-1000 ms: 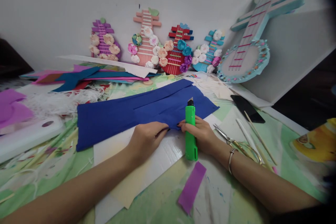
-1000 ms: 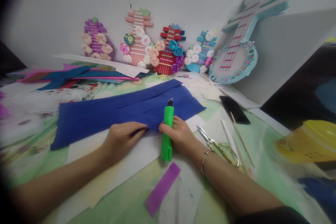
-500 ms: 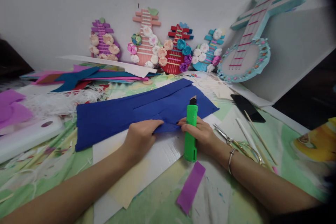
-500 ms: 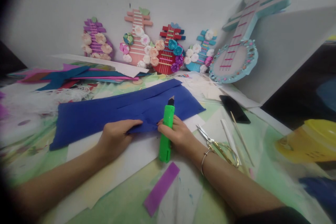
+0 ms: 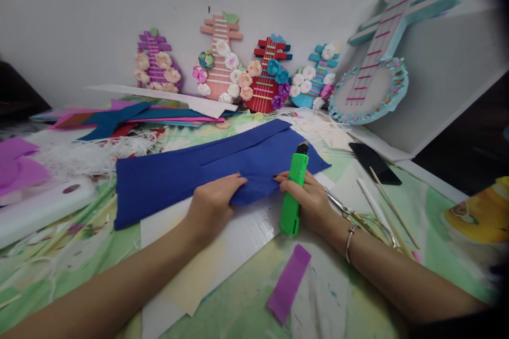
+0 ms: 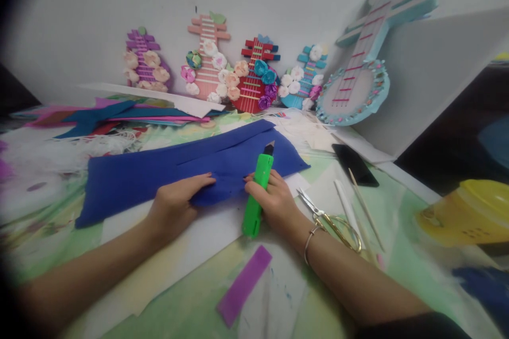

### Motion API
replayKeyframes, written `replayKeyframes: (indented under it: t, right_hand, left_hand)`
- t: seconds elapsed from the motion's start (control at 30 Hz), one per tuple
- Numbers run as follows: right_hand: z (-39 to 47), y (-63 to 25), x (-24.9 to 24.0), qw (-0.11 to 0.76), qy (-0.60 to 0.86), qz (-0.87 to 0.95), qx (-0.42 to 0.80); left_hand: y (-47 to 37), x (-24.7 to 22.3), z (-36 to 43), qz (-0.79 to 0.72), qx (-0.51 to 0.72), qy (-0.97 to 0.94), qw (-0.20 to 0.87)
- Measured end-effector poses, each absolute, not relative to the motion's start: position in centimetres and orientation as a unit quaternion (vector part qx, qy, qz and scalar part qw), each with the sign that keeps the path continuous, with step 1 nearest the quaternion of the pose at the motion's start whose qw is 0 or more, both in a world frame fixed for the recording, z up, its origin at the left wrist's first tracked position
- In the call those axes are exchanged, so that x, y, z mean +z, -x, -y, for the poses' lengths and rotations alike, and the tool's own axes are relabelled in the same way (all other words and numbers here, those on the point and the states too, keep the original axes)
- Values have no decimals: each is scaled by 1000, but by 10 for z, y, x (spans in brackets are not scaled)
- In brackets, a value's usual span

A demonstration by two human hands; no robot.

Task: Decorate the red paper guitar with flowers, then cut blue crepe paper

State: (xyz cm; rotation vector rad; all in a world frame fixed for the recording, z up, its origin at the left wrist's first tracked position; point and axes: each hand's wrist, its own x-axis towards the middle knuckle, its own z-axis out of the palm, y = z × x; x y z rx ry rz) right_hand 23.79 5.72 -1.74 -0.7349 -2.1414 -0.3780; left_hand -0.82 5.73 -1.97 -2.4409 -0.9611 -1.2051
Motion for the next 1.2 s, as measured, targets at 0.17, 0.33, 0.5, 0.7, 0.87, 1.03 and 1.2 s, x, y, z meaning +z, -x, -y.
replayKeyframes:
  t: [0.17, 0.33, 0.5, 0.7, 0.87, 1.03, 1.2]
  right_hand:
    - [-56, -238, -16, 421, 277, 851, -149]
    - [-57, -238, -17, 429, 273, 849, -144]
    - [-56, -237, -16, 433, 271, 849, -135]
    - [-56, -237, -16, 424, 277, 851, -142]
    - [-57, -236, -19, 420, 288, 850, -139]
    - [-58, -238, -21, 417, 327, 838, -126]
    - [-58, -239, -19, 447, 312, 826, -141]
  left_hand:
    - [10, -21, -60, 347, -404, 827, 179]
    - [13, -19, -63, 333, -427, 817, 197]
    - [14, -17, -65, 319, -439, 816, 198]
    - [16, -19, -65, 310, -447, 818, 188]
    - [19, -21, -68, 325, -446, 817, 168]
    - [26, -20, -75, 344, -427, 823, 147]
    - [36, -20, -80, 331, -368, 857, 140]
